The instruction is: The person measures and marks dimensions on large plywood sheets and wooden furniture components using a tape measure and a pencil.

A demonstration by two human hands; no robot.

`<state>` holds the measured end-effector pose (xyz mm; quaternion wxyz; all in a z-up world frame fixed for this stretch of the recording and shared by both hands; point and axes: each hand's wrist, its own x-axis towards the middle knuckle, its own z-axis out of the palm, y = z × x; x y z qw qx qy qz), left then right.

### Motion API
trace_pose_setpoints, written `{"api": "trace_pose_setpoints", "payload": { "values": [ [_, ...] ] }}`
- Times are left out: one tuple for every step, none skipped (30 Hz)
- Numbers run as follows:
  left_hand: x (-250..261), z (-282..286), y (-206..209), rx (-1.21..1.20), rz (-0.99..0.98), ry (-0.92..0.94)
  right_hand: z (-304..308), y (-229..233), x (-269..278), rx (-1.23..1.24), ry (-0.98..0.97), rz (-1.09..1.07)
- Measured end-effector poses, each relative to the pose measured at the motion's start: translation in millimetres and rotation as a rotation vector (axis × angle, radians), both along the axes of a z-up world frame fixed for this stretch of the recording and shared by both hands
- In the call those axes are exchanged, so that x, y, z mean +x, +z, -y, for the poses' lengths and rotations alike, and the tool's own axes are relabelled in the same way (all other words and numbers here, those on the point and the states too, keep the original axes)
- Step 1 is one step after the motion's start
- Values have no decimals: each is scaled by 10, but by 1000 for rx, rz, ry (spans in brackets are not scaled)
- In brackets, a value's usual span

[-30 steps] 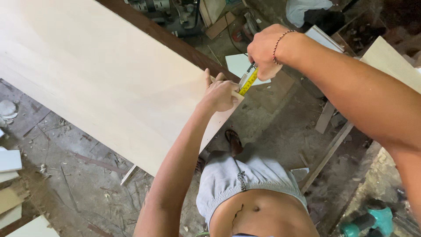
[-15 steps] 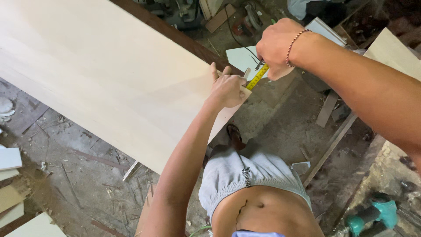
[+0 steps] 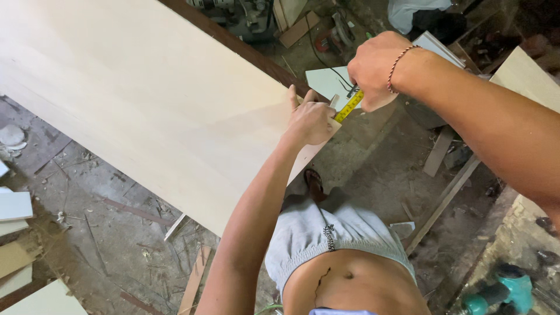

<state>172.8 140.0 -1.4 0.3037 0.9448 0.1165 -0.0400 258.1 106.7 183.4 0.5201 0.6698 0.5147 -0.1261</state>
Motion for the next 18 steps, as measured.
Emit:
{"api": "trace_pose_setpoints", "payload": {
  "values": [
    [-7,-2,-4,2,-1,0,-8,4,-11,2,0,-1],
    [-3,-4,-5,-1,1,1,-12,12,-14,-1,-8,-2],
    [4,-5,-6,-4,4,1,-14,20,-15,-4,-16,-3],
    [6,-2,-13,-3,3,-3,-14,27,-22,-2,-19,-3],
    [9,1,-20,9,0,0,-14,34,-27,-5,-27,-7],
    [18,-4,-23,23,-1,4,-20,44,-29,-6,-33,-9],
    [30,-5,-36,26,0,1,-17,45,-16,-3,-35,-8],
    [33,-4,-50,22,-1,5,-13,42,-8,0,-29,-22],
    [36,-2,-64,18,-3,8,-9,41,-1,4,-22,-35],
    [41,2,-70,21,-3,9,-3,31,12,6,-22,-35],
    [44,7,-75,38,1,4,4,21,23,8,-15,-31],
    [38,9,-81,55,5,2,7,11,26,9,-6,-27],
    [43,14,-90,57,5,4,8,20,24,11,-4,-28],
    [53,17,-103,62,7,10,7,24,28,10,-10,-36],
    [64,19,-116,67,8,16,6,29,34,8,-17,-44],
    [66,21,-109,70,7,20,10,29,38,11,-12,-45],
    [67,25,-100,65,-15,24,16,31,41,20,-11,-53],
    [68,23,-88,63,-37,29,17,35,45,32,-8,-63]
  ]
}}
